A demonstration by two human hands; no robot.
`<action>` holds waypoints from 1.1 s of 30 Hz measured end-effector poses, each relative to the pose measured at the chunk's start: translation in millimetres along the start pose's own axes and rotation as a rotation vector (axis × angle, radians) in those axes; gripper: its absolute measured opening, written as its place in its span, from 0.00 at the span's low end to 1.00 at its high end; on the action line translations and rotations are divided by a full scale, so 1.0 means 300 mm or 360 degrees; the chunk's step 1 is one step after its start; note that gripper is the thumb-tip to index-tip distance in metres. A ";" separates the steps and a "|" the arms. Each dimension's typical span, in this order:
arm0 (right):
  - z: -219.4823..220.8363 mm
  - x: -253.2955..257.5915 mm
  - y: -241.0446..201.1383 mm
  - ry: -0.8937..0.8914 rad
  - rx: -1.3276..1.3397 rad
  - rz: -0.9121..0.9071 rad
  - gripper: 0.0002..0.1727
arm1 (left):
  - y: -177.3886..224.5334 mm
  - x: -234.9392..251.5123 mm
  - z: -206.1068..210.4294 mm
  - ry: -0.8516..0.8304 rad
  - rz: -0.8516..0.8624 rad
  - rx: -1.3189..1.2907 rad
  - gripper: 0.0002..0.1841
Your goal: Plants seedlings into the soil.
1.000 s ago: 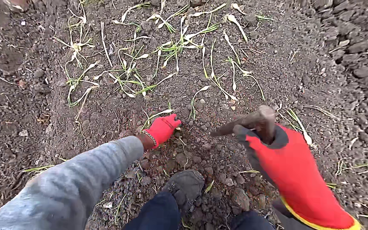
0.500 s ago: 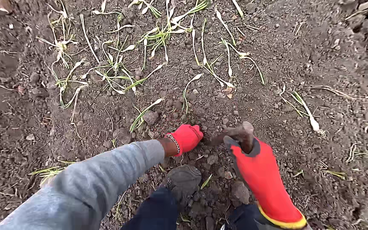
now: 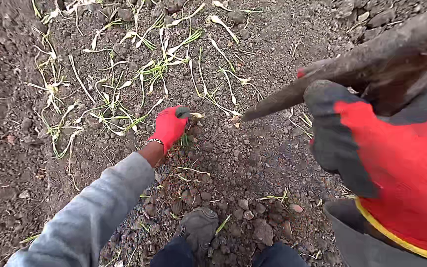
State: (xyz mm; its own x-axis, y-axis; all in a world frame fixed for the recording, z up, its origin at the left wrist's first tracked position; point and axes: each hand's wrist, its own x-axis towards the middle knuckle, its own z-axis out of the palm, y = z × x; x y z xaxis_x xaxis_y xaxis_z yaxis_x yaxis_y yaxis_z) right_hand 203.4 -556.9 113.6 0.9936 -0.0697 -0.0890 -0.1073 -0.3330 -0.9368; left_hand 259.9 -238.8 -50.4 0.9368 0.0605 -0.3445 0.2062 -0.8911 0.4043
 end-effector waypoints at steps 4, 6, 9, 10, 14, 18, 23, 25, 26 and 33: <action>0.317 -0.078 0.369 -0.0418 -0.0431 0.0419 0.14 | 0.153 -0.050 -0.164 0.0280 0.0412 -0.0011 0.10; 0.399 -0.176 0.538 -0.0590 -0.0524 0.0673 0.17 | 0.235 -0.088 -0.091 0.0129 0.0529 0.0029 0.07; 0.250 -0.231 0.483 -0.0416 -0.0426 0.0834 0.17 | 0.252 -0.211 0.232 -0.0611 0.0596 0.0282 0.09; 0.178 -0.266 0.444 -0.0320 -0.0397 0.0821 0.17 | 0.226 -0.257 0.324 -0.0847 0.0606 0.0401 0.12; 0.041 -0.369 0.475 -0.0273 -0.0480 0.0793 0.23 | 0.197 -0.237 0.269 -0.0718 0.0795 0.0430 0.18; 0.010 -0.292 0.505 -0.0451 -0.0510 0.0937 0.18 | 0.293 0.084 0.164 -0.0284 0.0686 0.0753 0.22; -0.240 -0.092 0.221 -0.0025 0.0053 0.0230 0.12 | 0.307 0.185 0.170 -0.0440 0.0646 0.1011 0.19; -0.392 -0.021 0.332 -0.0386 0.0305 -0.0285 0.10 | 0.304 0.165 0.124 -0.0391 0.0710 0.0910 0.18; -0.413 0.008 0.375 -0.0540 0.0104 -0.0400 0.10 | 0.300 0.153 0.098 -0.0362 0.0745 0.0822 0.17; 0.104 -0.092 0.560 -0.0429 -0.0438 0.0860 0.15 | 0.175 0.057 0.124 -0.0477 0.0724 0.0361 0.11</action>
State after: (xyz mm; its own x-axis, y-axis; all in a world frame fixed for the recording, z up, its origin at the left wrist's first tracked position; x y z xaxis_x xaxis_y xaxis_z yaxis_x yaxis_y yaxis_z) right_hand 158.9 -581.5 -52.0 0.7678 -0.0683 -0.6370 -0.5625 -0.5478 -0.6193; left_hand 276.1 -301.4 -66.5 0.7896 -0.4506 -0.4165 -0.2940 -0.8736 0.3877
